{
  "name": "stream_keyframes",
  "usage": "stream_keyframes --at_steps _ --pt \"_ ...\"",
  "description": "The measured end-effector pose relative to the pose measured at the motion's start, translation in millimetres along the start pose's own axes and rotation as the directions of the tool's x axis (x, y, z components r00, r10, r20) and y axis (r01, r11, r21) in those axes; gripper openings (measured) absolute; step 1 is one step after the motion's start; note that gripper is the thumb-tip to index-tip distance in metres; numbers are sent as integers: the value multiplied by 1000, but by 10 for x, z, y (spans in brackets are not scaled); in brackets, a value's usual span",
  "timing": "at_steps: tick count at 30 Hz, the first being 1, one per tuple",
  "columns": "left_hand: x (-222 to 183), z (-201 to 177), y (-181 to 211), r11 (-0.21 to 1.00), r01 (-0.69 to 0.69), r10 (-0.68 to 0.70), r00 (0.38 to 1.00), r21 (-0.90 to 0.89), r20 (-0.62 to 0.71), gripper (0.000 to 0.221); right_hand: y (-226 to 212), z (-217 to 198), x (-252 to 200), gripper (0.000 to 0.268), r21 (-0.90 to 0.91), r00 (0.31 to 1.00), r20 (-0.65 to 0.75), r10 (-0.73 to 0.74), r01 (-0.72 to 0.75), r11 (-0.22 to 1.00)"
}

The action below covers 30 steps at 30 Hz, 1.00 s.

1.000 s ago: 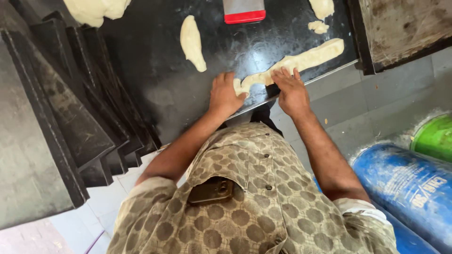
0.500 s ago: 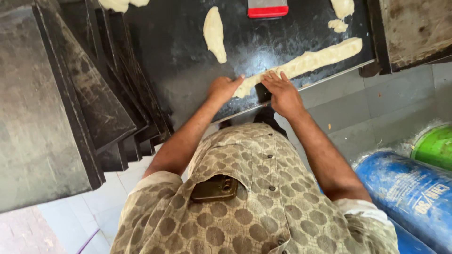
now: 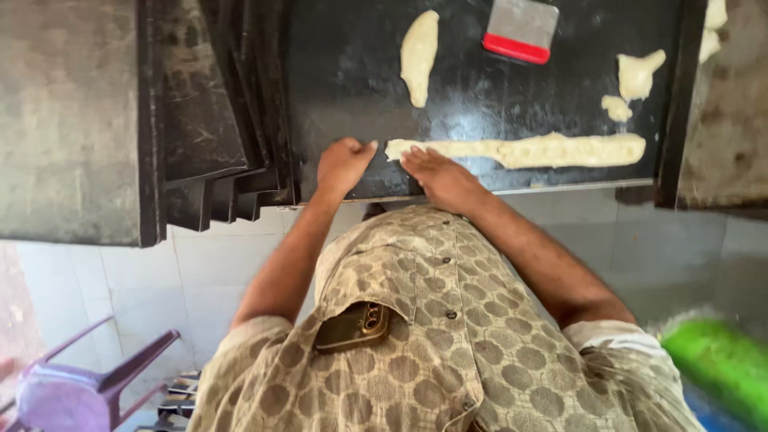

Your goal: The person prepares small pieces of dough by hand, folding them into uniform shapes and placing them onto a metal tray in neat rows, before kneading a larger mass of dough on the counter.

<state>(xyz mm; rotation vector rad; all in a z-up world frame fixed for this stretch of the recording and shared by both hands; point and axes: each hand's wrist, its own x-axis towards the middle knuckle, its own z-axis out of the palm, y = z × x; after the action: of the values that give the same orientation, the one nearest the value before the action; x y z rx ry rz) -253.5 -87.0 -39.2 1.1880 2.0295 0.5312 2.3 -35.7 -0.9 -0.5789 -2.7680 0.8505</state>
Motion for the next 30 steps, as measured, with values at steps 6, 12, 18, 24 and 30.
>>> stream_keyframes --at_steps 6,12,18,24,30 --pt "-680 -135 -103 929 103 -190 956 -355 -221 38 590 -485 449 36 602 870 111 480 -444 664" --pt "-1130 -128 183 765 234 -390 910 -599 -143 31 1933 -1267 685 108 -589 823 -72 563 -491 642" --pt "-1131 -16 322 888 143 -278 924 -438 -262 33 2513 -1220 543 28 -538 850 -143 506 -496 681" --pt "-807 -78 415 910 52 -149 967 -412 -207 34 781 -1169 305 39 204 824 -347 448 -400 894" --pt "-508 -275 626 945 2 -30 996 -328 -80 34 115 -198 551 43 220 779 -160 607 -571 791"
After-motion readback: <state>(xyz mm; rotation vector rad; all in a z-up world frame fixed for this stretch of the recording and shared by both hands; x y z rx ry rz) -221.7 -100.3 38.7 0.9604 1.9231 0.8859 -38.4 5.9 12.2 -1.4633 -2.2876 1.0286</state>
